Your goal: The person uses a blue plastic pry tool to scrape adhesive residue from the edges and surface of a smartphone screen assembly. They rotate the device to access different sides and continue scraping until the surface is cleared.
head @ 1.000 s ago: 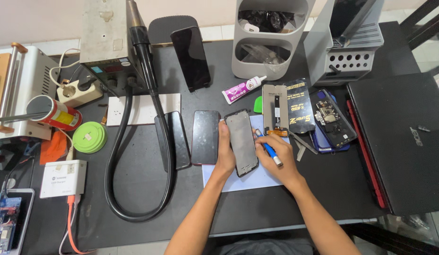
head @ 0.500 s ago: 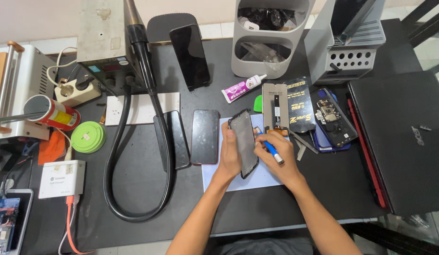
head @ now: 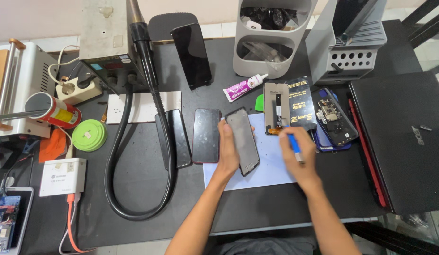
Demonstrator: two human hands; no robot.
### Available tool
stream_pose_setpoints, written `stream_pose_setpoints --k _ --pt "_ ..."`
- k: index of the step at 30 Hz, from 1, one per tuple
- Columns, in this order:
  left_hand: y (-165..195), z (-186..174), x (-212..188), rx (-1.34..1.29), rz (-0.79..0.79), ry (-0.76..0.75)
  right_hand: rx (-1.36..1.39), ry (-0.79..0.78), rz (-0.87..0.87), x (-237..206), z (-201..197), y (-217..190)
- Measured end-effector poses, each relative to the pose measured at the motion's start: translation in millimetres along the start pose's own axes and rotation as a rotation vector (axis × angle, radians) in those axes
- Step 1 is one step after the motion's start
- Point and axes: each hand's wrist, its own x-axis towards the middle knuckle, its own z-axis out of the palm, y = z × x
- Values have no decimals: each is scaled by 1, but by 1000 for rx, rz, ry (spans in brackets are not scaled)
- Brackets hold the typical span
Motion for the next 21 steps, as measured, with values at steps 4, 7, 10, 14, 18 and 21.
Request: stream_pose_setpoints --k 4,7,10,14,18,21 --pt "-4 -9 10 -151 -133 52 230 6 388 2 -31 11" --pt "-4 -15 16 -328 -293 63 55 16 384 7 -50 17" --pt "-1 -18 17 -402 -363 78 -392 -15 310 11 -60 20" --pt "0 -19 17 -391 -357 50 -618 -85 235 11 -55 24" --pt "1 -18 17 -349 -349 30 -653 -122 248 10 -48 30" --pt "2 -17 17 -323 -343 23 -609 -61 231 9 -42 32"
